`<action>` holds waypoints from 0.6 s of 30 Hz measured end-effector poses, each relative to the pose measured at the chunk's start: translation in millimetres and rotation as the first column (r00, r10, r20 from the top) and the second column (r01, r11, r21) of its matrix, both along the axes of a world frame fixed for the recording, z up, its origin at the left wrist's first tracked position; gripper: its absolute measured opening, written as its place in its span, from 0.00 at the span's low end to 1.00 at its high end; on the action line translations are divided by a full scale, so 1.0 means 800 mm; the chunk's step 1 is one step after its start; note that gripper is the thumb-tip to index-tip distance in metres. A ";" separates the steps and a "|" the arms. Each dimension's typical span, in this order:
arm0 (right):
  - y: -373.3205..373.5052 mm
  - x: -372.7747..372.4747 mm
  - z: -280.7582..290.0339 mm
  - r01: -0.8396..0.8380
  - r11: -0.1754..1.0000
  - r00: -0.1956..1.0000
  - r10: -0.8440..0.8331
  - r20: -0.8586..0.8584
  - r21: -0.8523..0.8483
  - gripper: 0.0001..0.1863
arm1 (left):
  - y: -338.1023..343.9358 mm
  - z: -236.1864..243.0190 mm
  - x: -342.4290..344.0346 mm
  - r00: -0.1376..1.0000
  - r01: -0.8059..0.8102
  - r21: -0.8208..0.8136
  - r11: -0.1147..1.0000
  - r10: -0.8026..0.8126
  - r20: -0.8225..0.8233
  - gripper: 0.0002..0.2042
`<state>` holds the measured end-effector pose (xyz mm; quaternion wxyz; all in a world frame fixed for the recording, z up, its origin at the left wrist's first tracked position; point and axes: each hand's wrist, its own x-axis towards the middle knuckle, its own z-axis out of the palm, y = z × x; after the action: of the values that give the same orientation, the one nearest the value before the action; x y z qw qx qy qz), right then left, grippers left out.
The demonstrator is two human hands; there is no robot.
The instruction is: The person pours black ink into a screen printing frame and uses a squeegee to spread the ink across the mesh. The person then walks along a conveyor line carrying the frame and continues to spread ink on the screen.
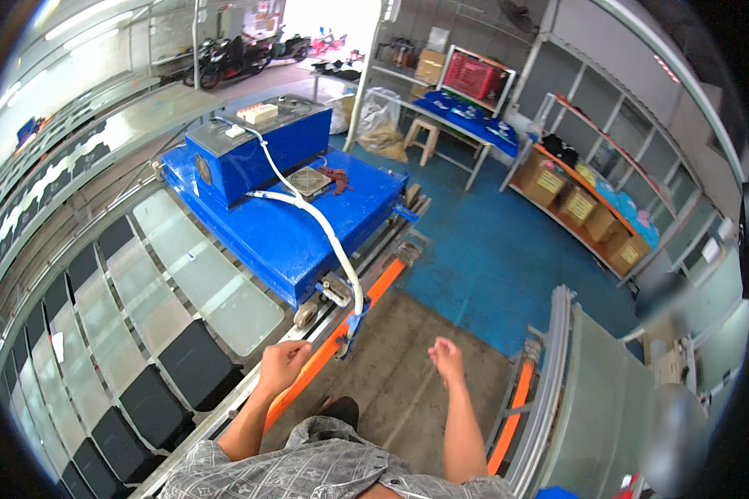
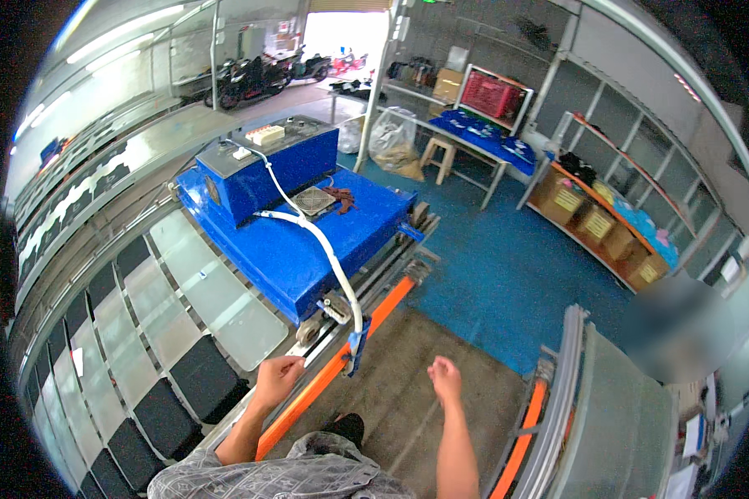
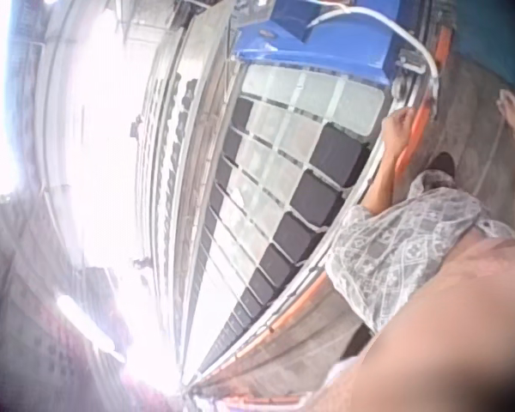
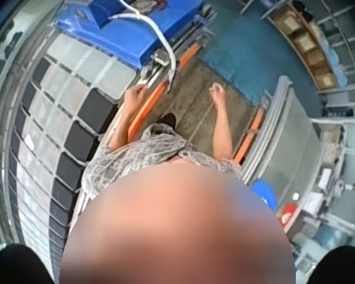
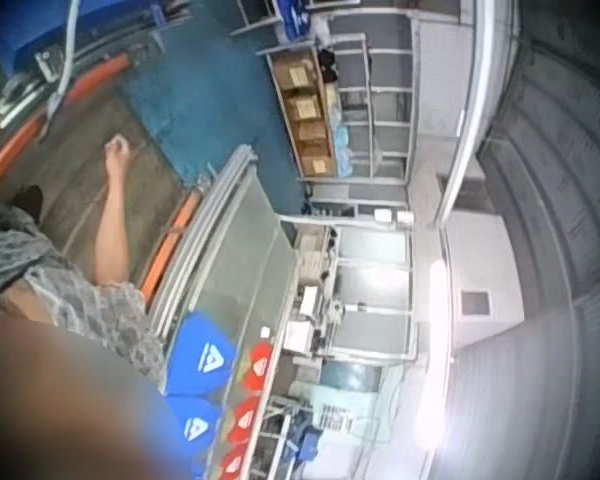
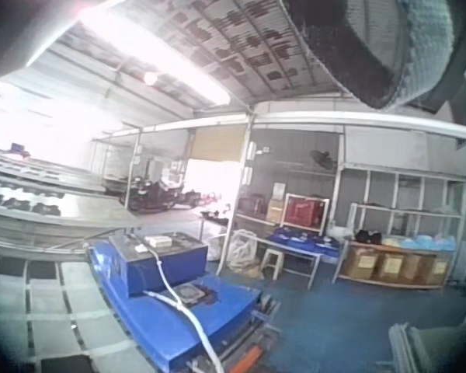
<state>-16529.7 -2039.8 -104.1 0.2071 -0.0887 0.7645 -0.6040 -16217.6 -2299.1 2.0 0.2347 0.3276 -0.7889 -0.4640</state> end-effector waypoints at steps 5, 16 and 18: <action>-0.191 -0.199 0.030 -0.312 0.946 0.888 0.324 -0.325 0.088 0.17 | -0.043 -0.025 -0.095 0.916 -0.352 -0.010 0.936 0.343 -0.206 0.12; -0.530 -0.476 0.068 -0.205 0.881 0.490 0.469 -0.735 0.426 0.26 | -0.028 0.005 -0.191 0.746 -0.666 -0.224 0.712 0.636 -0.196 0.05; -0.568 -0.511 0.058 -0.224 0.850 0.506 0.520 -0.688 0.477 0.24 | -0.020 -0.008 -0.198 0.578 -0.815 -0.227 0.534 0.780 -0.241 0.05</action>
<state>-16938.1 -2494.6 -57.7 -0.0182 -0.4780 0.8243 -0.3029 -16375.8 -2314.9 -4.1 0.5121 0.5832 -0.6009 -0.1912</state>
